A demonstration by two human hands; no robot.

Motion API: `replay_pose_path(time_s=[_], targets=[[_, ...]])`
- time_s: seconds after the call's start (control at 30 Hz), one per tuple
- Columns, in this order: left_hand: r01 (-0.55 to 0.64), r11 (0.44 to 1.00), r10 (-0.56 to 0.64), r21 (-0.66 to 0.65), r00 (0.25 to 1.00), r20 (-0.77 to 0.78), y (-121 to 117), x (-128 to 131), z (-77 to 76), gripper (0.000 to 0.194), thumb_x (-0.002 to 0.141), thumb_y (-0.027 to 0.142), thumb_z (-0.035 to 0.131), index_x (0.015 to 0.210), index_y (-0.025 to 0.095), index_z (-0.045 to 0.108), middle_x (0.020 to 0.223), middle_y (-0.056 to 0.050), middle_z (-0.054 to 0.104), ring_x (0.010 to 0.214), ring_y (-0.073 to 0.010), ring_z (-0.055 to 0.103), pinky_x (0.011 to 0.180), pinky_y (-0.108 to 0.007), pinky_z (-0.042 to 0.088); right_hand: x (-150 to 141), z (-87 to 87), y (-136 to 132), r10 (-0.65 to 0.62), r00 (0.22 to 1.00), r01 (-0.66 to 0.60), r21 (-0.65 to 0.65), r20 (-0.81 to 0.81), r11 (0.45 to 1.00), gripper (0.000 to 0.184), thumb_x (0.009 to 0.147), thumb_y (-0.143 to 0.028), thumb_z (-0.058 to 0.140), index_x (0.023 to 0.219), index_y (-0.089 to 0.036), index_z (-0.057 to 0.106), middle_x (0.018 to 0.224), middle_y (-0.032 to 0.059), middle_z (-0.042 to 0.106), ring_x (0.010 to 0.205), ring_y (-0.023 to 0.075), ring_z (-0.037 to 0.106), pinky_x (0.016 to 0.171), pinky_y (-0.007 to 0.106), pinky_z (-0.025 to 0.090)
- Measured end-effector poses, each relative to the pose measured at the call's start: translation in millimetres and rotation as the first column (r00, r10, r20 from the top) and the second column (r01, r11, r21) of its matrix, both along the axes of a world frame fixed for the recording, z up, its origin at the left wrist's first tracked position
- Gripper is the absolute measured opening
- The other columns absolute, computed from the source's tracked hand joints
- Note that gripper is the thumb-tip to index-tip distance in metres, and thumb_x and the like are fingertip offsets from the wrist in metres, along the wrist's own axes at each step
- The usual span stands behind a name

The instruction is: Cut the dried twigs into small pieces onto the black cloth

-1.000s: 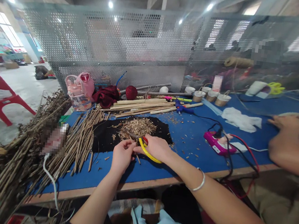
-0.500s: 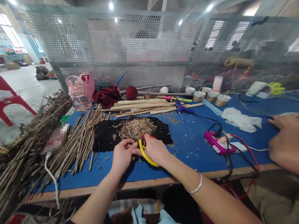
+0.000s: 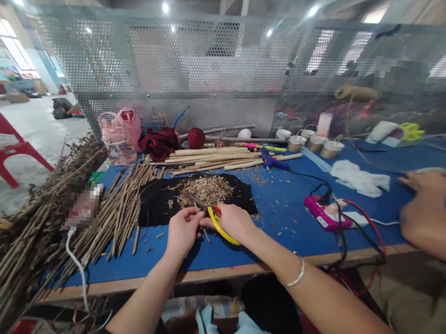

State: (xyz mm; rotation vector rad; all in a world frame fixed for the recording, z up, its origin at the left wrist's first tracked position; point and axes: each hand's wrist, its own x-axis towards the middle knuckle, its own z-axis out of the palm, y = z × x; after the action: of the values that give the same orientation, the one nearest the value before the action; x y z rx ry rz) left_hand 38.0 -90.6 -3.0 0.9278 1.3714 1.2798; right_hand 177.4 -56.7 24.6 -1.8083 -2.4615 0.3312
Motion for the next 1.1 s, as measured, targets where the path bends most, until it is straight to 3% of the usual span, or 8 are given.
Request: replay_pose_path(time_s=[0.17, 0.4, 0.7, 0.9, 1.1], targets=[[0.025, 1.0, -0.025, -0.003, 0.998, 0.053, -1.5, -0.7, 3.0, 0.034, 0.067, 0.036, 0.063, 0.092, 0.012, 0.063, 0.072, -0.004, 0.064, 0.05, -0.0079, 0.053, 0.039, -0.016, 0.041, 1.0, 3.8, -4.6, -0.006, 1.0, 0.006, 0.01, -0.009, 1.0, 0.067, 0.063, -0.077, 0.045, 0.094, -0.018, 0.052, 0.089, 0.0107, 0.065, 0.085, 0.0274, 0.062, 0.065, 0.029, 0.041], [0.063, 0.997, -0.065, 0.039, 0.996, 0.063, -3.7, 0.0, 8.3, 0.025, 0.068, 0.037, 0.061, 0.074, 0.013, 0.061, 0.065, -0.001, 0.063, 0.042, -0.0056, 0.045, 0.038, -0.017, 0.037, -1.0, 2.9, -6.4, 0.07, 0.988, -0.064, 0.053, -0.137, 0.997, 0.066, 0.062, -0.074, 0.052, 0.096, -0.017, 0.049, 0.093, 0.0112, 0.062, 0.086, 0.0247, 0.06, 0.065, 0.027, 0.038], [0.169, 0.981, -0.141, 0.099, 0.96, -0.24, 36.7, -13.5, 37.3, 0.022, 0.07, 0.036, 0.058, 0.067, 0.015, 0.065, 0.06, -0.002, 0.062, 0.045, -0.0094, 0.049, 0.04, -0.018, 0.039, 3.5, 20.5, 38.7, 0.157, 0.976, -0.147, 0.07, -0.153, 0.987, 0.058, 0.067, -0.07, 0.05, 0.094, -0.018, 0.05, 0.092, 0.0093, 0.062, 0.081, 0.0229, 0.06, 0.062, 0.026, 0.038], [0.144, 0.977, -0.105, 0.154, 0.965, -0.239, 54.4, -16.9, 34.1, 0.025, 0.069, 0.041, 0.058, 0.063, 0.016, 0.063, 0.053, 0.0, 0.058, 0.042, -0.0099, 0.048, 0.04, -0.019, 0.039, 1.9, 30.1, 61.5, 0.226, 0.961, -0.219, 0.06, -0.157, 0.974, 0.059, 0.065, -0.07, 0.052, 0.094, -0.019, 0.053, 0.094, 0.0091, 0.063, 0.083, 0.0236, 0.06, 0.064, 0.026, 0.04], [0.153, 0.981, -0.117, 0.121, 0.957, -0.267, 46.4, -21.6, 30.5, 0.029, 0.07, 0.043, 0.057, 0.065, 0.015, 0.063, 0.058, -0.002, 0.062, 0.044, -0.0104, 0.049, 0.04, -0.02, 0.038, -6.0, 17.0, 52.7, 0.163, 0.971, -0.151, 0.082, -0.177, 0.985, 0.064, 0.061, -0.071, 0.055, 0.096, -0.018, 0.049, 0.086, 0.0079, 0.064, 0.079, 0.0235, 0.061, 0.062, 0.027, 0.038]])
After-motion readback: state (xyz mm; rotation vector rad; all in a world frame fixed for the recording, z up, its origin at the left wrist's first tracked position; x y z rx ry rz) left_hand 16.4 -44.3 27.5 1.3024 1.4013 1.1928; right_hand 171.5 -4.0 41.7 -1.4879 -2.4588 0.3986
